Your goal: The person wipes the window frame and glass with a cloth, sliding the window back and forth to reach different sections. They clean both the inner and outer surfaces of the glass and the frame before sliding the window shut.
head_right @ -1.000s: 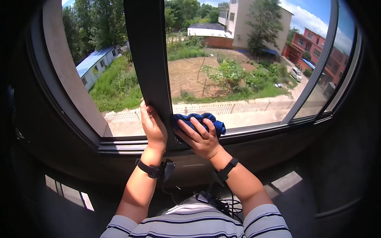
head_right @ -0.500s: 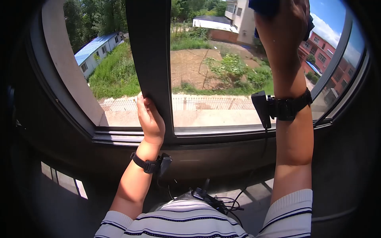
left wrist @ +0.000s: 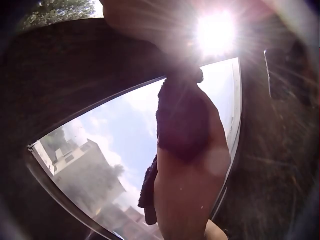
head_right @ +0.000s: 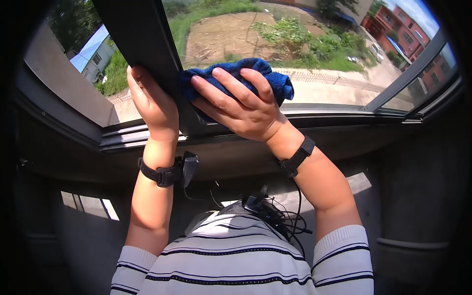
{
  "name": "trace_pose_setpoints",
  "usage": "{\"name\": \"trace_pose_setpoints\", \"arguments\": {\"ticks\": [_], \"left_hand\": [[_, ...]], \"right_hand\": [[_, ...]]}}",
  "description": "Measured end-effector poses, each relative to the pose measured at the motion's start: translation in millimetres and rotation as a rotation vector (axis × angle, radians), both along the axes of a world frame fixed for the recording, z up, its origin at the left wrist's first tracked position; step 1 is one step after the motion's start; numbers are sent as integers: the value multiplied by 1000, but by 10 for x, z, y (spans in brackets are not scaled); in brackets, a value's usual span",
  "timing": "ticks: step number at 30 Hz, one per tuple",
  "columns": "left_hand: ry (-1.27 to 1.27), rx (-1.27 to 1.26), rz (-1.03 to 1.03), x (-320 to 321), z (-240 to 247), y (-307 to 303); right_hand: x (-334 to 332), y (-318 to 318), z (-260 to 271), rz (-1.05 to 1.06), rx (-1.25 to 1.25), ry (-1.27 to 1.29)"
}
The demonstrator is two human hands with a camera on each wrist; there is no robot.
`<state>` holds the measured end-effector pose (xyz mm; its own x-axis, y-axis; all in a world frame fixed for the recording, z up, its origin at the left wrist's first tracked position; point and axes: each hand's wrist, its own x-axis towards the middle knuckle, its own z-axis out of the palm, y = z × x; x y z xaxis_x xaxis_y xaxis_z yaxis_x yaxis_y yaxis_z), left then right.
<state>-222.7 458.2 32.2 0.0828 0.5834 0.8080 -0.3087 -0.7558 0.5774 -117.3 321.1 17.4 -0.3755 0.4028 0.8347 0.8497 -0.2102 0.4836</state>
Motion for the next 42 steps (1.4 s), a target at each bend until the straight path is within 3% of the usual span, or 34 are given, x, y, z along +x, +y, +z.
{"name": "trace_pose_setpoints", "arguments": {"ticks": [3,13,21,25,29,37,42], "left_hand": [[-8,32,34,20,-43,23],[-21,29,47,22,-18,19],[-39,56,71,115,-59,29],[-20,63,130,134,-35,-21],[-54,-2,83,138,17,-91],[-81,-38,46,137,2,-95],[-92,-35,39,151,3,-79]], "right_hand": [[38,-183,-614,53,-198,14],[265,-680,-721,45,-435,134],[526,-1163,-676,-25,-401,266],[783,-1657,-666,-175,-390,326],[943,-1988,-753,-335,-220,415],[422,-1476,-962,-268,-45,708],[70,-1077,-821,-115,-161,752]]}}
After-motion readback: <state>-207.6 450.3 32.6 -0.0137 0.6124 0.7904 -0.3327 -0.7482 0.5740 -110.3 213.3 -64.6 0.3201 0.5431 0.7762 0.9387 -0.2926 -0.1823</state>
